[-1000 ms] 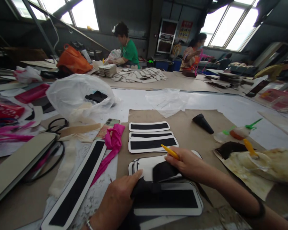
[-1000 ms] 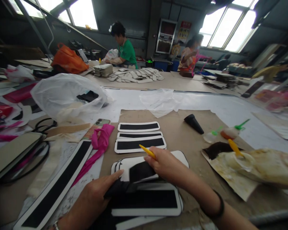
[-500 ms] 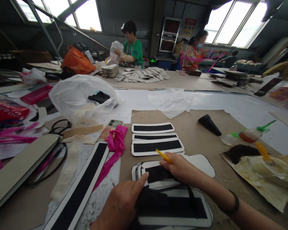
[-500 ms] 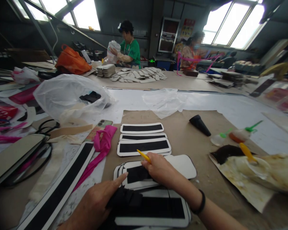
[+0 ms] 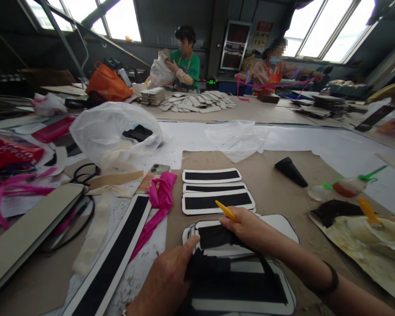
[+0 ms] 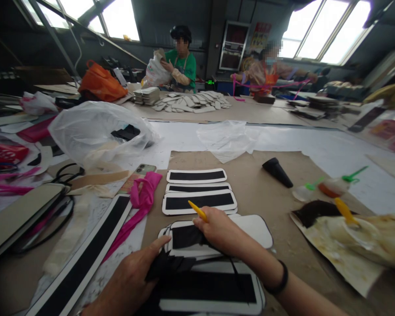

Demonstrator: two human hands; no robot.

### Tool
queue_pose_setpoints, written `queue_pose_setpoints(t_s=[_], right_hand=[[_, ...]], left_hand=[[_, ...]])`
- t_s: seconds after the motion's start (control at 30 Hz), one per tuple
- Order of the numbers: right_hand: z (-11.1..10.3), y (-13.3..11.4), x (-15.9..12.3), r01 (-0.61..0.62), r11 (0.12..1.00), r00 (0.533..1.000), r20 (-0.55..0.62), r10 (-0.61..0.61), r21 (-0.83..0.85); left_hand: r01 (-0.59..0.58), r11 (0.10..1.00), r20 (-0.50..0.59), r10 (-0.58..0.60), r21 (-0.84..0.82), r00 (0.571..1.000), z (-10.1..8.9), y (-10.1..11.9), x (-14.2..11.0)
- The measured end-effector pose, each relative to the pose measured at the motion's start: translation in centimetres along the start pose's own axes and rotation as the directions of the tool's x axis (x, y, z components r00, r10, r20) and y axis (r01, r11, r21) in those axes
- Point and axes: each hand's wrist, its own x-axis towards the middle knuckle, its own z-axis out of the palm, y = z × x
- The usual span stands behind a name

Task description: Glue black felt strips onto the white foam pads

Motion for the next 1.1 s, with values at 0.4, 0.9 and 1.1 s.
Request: queue_pose_setpoints(t_s=[0.4,0.9,1.1], right_hand=[[0.6,0.2,0.3,0.001,0.994,1.000,0.019,0.001,-0.113],[-5.4,6.8,-6.3,-0.142,0.941,0.989,-0.075,0.125,-0.306],[-3.5,7.2,-6.1,-0.257,0.800,0.953,-0.280,0.117,-0.542]], left_hand=[[-0.007,0.998,0.204,-0.007,0.066,0.979,0.2,-0.1,0.1],[-0.188,0.973,0.097,0.176,0.136,0.980,0.8,-1.1,-0.2],[-0.233,0.957,0.143,0.209,0.175,0.967,1.4,-2.0,-1.1]])
